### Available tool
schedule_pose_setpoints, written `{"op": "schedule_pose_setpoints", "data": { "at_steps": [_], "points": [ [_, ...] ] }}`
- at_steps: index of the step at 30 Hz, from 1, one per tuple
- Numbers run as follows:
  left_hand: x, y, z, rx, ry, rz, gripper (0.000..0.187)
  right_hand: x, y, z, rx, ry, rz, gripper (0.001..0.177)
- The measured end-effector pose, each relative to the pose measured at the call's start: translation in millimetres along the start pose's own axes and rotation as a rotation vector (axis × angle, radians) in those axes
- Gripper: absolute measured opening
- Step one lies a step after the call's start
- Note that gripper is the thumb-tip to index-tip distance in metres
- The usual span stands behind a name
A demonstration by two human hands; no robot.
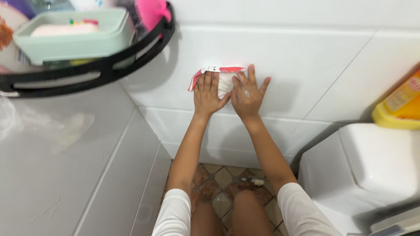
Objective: The person wipes the wall tiles in a bathroom using a patterned cloth, cleaning around plumbing fixtures, corners, and behind objects like a toilet and storage bins.
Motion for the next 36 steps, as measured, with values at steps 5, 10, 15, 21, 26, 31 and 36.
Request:
{"op": "schedule_pose_setpoints", "data": {
  "at_steps": [5, 10, 15, 21, 26, 31, 36],
  "points": [
    [39, -6, -17, 0.01, -0.183, -0.031, 0.108, 78, -23, -12, -0.059, 0.101, -0.049, 0.024],
    [-54, -5, -31, -0.104, -0.239, 0.026, 0.107, 85, -35, -7, -0.011, 0.176, -0.082, 0.026],
    [-69, -20, -52, -0.125, -0.25, 0.139, 0.119, 59, -38, -20, -0.032, 0.228, -0.007, 0.026],
    [26, -66, -176, -0.306, -0.303, 0.113, 0.109, 71, -55, -28, -0.094, 0.222, -0.059, 0.025],
    [183, -54, -134, -0.103, -0.568, -0.173, 0.086, 107, -52, -21, -0.16, 0.365, -0.107, 0.023],
    [159, -14, -92, -0.043, -0.48, -0.223, 0.076, 149, -76, -5, -0.143, 0.454, -0.159, 0.022],
    [-17, 15, 14, -0.036, -0.022, -0.009, 0.07, 166, -98, 25, -0.128, 0.669, -0.061, 0.023]
  ]
}}
Point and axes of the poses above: each hand's wrist, its own x-axis away from the middle knuckle, its own y-axis out of the palm, z = x × y, the point moved 1 cm from there along -x, towards the middle knuckle, and after that the axes turned 8 degrees about z, right-handed, at the moved point
